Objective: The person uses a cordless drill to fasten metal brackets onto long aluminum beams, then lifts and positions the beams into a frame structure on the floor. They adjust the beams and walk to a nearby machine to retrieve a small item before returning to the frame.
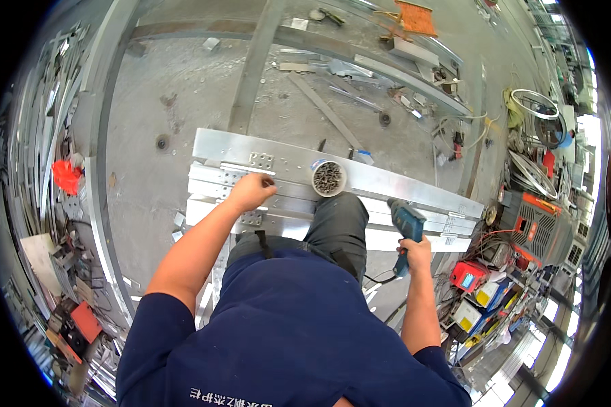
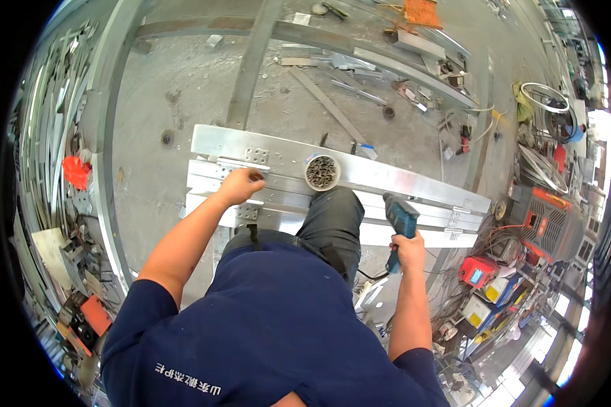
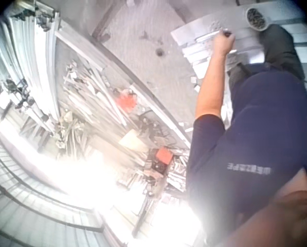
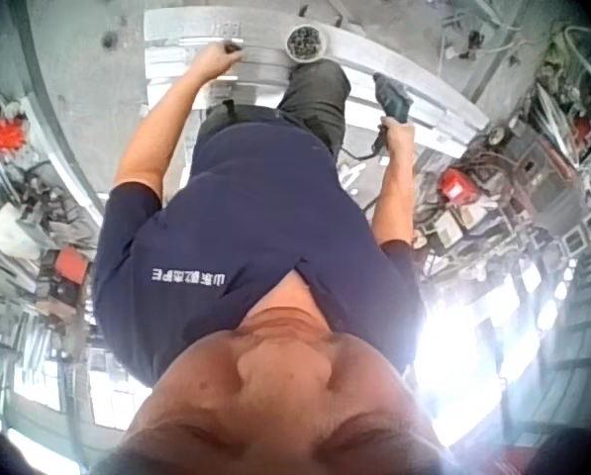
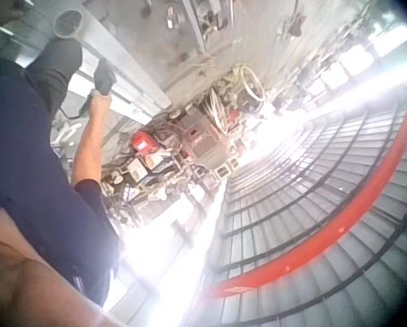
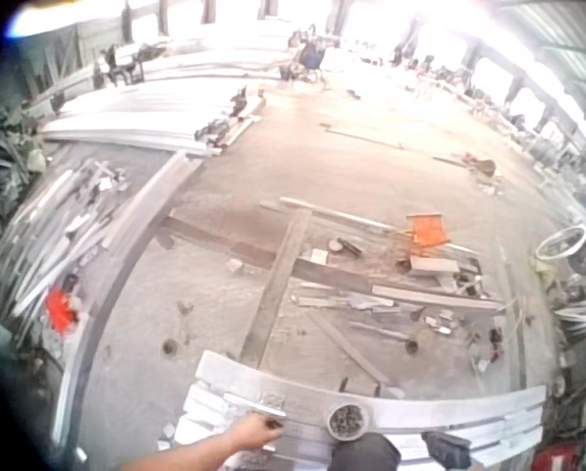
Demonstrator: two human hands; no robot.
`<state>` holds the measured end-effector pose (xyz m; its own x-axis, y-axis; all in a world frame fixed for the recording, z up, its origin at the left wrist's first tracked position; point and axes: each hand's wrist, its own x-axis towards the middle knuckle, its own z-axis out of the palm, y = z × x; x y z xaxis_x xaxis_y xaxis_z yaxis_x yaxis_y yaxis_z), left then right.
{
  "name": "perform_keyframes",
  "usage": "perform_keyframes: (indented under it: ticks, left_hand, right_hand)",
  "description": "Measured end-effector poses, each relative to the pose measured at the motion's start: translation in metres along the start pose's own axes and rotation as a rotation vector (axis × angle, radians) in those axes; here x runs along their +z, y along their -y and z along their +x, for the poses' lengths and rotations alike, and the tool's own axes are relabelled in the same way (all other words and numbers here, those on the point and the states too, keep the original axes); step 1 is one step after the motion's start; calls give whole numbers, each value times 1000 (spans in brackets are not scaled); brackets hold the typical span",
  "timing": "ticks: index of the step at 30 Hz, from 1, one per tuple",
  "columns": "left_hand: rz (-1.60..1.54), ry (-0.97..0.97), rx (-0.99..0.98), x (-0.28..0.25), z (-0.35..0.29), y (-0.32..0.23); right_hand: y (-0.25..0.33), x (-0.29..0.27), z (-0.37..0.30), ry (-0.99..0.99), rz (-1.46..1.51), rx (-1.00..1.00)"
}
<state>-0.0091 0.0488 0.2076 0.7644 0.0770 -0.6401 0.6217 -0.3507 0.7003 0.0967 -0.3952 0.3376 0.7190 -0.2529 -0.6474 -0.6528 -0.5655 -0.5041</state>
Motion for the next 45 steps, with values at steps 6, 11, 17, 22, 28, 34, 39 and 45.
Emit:
perform_keyframes:
  ticks: [6, 11, 17, 22, 28, 34, 39, 45]
  left_hand:
    - [266, 91, 165, 83, 80, -59]
    - [771, 120, 500, 147, 131, -47]
    - [967, 454, 510, 154, 160, -86]
    - [1031, 582, 471, 141, 163, -93]
    - [727, 351, 343, 142, 169, -75]
    - [-208, 279, 29, 103, 136, -66]
    - [-939, 498, -172, 54, 87, -60]
    - [-770, 1069, -117, -10, -11, -39]
  right_hand:
    - [-65, -9, 1, 25, 428, 293]
    - [-82, -26, -4, -26, 558, 358]
    - [-101, -57, 3, -159, 670, 332]
    - [-102, -58, -1, -218, 702, 358]
    - [-98, -46, -11, -192, 713, 370]
    - [-82, -31, -29, -134, 719, 299]
    - [-62, -21, -42, -120, 649, 240]
    - [-31, -26, -82, -148, 566, 97]
